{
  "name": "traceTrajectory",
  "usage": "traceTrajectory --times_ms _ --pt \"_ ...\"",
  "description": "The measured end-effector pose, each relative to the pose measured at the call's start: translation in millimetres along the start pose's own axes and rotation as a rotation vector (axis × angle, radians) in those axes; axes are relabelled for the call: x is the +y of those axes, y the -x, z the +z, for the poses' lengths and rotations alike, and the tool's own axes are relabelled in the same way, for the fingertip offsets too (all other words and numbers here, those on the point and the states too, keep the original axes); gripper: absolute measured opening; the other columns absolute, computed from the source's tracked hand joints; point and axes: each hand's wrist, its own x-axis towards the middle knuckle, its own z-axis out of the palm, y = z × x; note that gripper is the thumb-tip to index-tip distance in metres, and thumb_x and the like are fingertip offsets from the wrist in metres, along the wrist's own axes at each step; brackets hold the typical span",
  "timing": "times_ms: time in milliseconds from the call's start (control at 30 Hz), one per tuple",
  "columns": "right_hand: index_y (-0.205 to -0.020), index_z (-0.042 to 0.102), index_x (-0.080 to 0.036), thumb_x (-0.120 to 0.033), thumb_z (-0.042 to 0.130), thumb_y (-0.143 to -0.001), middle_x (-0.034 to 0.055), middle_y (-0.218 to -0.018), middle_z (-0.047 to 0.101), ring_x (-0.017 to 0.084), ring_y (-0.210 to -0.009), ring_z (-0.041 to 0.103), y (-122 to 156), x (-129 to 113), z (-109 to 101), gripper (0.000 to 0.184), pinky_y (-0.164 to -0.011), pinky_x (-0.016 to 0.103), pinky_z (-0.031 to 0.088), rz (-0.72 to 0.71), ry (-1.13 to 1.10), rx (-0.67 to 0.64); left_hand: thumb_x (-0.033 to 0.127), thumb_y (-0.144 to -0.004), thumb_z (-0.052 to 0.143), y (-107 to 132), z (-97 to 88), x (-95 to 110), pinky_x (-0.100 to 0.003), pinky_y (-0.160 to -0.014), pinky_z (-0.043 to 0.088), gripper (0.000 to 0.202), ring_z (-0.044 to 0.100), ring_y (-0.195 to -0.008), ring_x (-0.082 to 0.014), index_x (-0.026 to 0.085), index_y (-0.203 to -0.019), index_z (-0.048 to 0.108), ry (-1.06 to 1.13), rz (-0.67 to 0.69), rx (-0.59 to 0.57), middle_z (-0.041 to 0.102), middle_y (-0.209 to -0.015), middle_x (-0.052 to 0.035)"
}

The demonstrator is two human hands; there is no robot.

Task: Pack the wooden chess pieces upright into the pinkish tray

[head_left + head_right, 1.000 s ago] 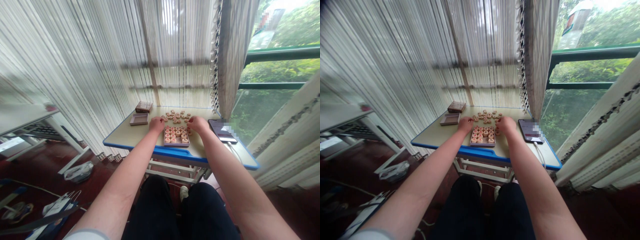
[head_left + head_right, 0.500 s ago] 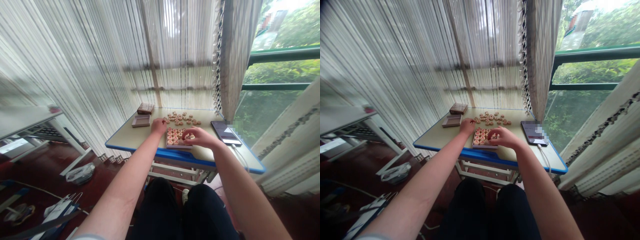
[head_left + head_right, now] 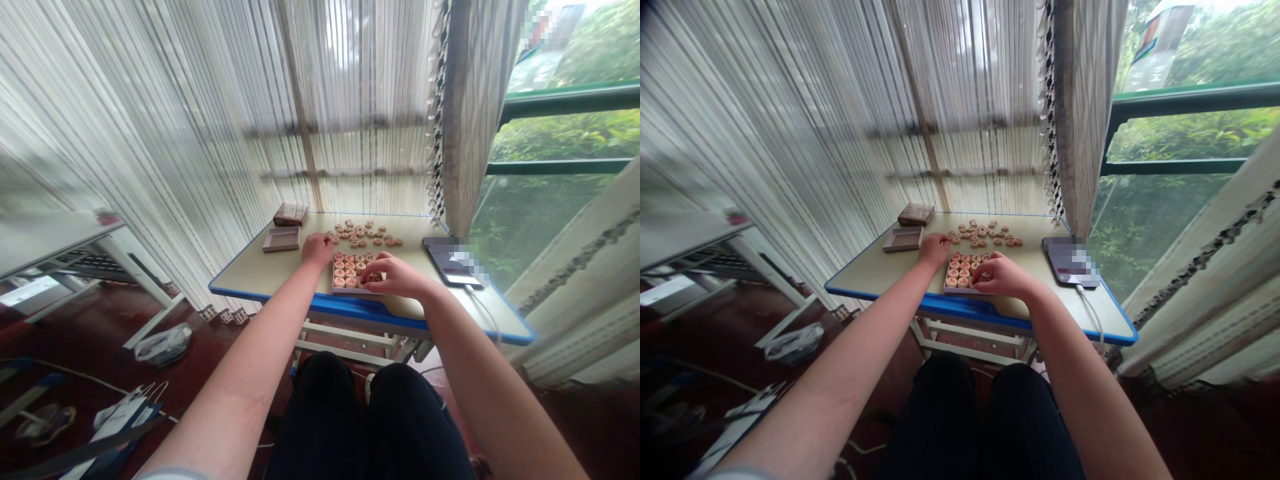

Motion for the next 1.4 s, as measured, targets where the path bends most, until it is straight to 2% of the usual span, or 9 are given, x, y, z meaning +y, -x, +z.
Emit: traceTrajectory --times_ms 567,767,1000,1400 --pt "-0.081 0.072 -0.025 -0.023 0.056 -0.072 0.0026 -0.078 0.067 0.022 -0.092 0.048 -1.9 2.1 0.8 0.018 -0.080 0.034 0.041 -0.023 -0.020 -0.005 0.021 -0.078 0.048 -1.6 1.6 -0.3 -0.030 -0.083 0.045 0.021 0.058 -0.089 -0.0192 0.019 -0.080 0.069 -0.006 -0.003 0.001 0.067 -0.088 -0.0065" --pt "-0.077 0.072 -0.022 -0.025 0.055 -0.075 0.0046 -0.094 0.065 0.021 -0.093 0.051 -5.3 6.9 1.7 0.018 -0.089 0.038 0.031 -0.118 0.041 0.056 0.021 -0.078 0.048 -2.2 3.5 -2.3 -0.030 -0.081 0.045 0.021 0.058 -0.087 -0.0191 0.018 -0.079 0.068 0.003 0.012 0.007 0.067 -0.085 -0.0068" --pt "-0.076 0.074 -0.024 -0.023 0.052 -0.076 0.0054 -0.092 0.065 0.020 -0.093 0.051 -5.8 5.3 3.0 0.021 -0.089 0.038 0.028 -0.125 0.059 0.042 0.022 -0.079 0.047 -2.5 2.4 -0.2 -0.029 -0.081 0.044 0.022 0.058 -0.089 -0.0190 0.019 -0.081 0.069 -0.034 -0.008 -0.016 0.067 -0.089 -0.0057" --pt "-0.075 0.073 -0.023 -0.022 0.054 -0.074 0.0049 -0.093 0.064 0.021 -0.092 0.051 -6.8 10.9 4.2 0.019 -0.088 0.036 0.032 -0.101 0.069 0.071 0.020 -0.078 0.047 -2.7 4.0 -1.6 -0.030 -0.081 0.045 0.021 0.058 -0.088 -0.0195 0.017 -0.079 0.069 -0.017 0.018 0.006 0.067 -0.087 -0.0066"
